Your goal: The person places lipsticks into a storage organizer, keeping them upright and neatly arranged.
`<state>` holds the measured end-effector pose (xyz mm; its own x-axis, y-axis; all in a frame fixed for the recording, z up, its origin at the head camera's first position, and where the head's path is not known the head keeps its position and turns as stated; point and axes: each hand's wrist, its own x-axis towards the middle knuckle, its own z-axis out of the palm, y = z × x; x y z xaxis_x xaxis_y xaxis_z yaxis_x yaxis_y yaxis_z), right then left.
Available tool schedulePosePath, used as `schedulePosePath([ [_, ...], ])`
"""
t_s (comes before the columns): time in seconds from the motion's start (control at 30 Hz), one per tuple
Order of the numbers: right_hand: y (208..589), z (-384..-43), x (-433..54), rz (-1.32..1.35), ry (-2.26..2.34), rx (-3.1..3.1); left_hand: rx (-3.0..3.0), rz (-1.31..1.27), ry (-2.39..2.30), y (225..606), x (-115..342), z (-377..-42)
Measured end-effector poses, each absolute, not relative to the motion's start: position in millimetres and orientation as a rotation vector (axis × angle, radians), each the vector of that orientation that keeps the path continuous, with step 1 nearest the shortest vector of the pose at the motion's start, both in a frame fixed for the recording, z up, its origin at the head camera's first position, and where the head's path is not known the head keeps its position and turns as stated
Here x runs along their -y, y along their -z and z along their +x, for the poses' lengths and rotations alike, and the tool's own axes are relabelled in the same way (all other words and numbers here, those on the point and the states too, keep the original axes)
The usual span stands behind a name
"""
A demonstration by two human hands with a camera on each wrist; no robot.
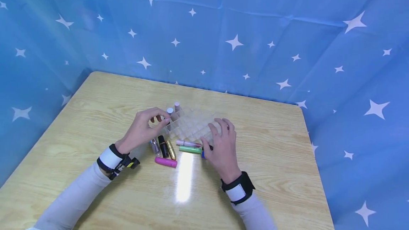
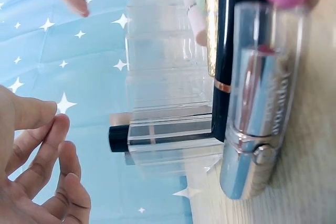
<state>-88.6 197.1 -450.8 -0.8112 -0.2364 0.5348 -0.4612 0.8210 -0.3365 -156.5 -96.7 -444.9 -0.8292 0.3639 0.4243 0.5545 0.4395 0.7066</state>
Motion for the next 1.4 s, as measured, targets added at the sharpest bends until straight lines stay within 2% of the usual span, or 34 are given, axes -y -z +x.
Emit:
schedulePosePath([
  [0.1, 452.2, -81.6, -181.0, 0.674, -0.616, 2.452, 2.481, -0.811, 1.317, 446.0, 97.8, -147.1],
  [0.27, 449.2, -72.1, -153.1, 0.848, -0.744, 2.672, 2.512, -0.823, 1.274, 446.7, 102.0, -134.7],
  [0.47, 457.7, -68.5, -127.2, 1.053, -0.686, 2.813, 2.532, -0.853, 1.238, 446.1, 106.6, -123.5],
  [0.9, 468.7, -58.9, -116.8, 1.027, -0.561, 2.89, 2.78, -0.944, 1.125, 455.9, 105.5, -90.1],
  [1.4, 476.2, -53.0, -124.4, 1.017, -0.869, 2.87, 2.897, -0.959, 1.228, 467.3, 112.7, -73.3],
])
